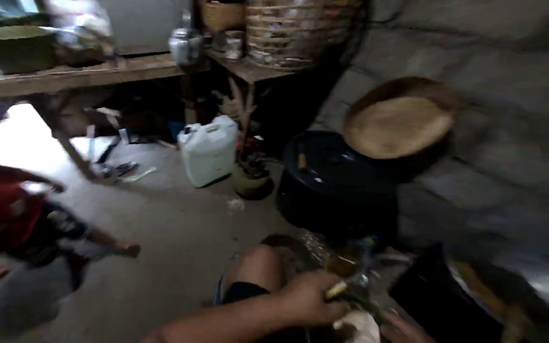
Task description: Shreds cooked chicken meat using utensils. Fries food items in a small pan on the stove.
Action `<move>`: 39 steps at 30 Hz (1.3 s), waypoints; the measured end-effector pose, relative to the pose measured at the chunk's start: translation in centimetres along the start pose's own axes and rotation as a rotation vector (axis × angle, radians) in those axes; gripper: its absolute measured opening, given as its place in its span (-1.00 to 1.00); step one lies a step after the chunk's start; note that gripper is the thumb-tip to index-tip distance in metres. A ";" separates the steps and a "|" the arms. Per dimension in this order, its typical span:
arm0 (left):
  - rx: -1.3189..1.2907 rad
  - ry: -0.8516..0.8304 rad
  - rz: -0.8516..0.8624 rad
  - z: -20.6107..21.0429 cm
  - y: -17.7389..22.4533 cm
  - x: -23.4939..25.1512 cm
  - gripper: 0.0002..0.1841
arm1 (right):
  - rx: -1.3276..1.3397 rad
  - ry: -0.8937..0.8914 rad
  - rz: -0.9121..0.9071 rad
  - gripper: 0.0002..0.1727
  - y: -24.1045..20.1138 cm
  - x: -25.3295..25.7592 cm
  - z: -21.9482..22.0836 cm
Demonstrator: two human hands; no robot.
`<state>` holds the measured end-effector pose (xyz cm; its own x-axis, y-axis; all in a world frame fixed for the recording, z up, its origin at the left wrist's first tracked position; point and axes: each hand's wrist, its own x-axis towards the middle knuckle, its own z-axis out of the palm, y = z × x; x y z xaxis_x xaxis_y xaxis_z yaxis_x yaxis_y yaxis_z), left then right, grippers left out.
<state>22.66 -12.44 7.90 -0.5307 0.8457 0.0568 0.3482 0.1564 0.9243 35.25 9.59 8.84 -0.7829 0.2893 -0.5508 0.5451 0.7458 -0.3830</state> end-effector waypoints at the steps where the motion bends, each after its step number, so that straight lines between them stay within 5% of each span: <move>1: -0.009 0.018 -0.005 -0.7 0.4 0.9 -0.61 | 0.110 0.081 -0.137 -0.55 3.0 1.7 -0.3; 6: -0.265 0.215 -0.109 -4.1 -0.2 6.5 -0.64 | 0.383 0.328 0.073 -0.62 2.8 6.4 -5.3; 13: -0.490 0.568 -0.271 -8.5 -9.1 11.7 -0.62 | 0.669 0.629 0.181 -0.57 -2.6 16.9 -13.2; 24: -0.554 0.573 -0.346 -10.9 -10.8 16.0 -0.61 | 0.728 0.721 0.410 -0.58 -6.9 34.9 -17.0; 32: -0.769 0.568 -0.391 -11.3 -11.2 16.1 -0.59 | 1.007 0.576 0.359 -0.46 -5.7 32.4 -18.9; 36: -1.054 0.551 -0.498 -10.6 -11.2 16.3 -0.63 | 0.900 0.795 0.121 -0.38 -5.9 28.1 -15.9; 39: -1.027 0.496 -0.538 -9.4 -11.8 16.1 -0.62 | 0.939 0.635 0.013 -0.50 -7.2 24.2 -11.4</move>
<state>2.76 -5.43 1.48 -0.7284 0.4815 -0.4875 -0.6434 -0.2360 0.7283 8.99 18.04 6.75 -0.6399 0.7458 -0.1855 0.3544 0.0721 -0.9323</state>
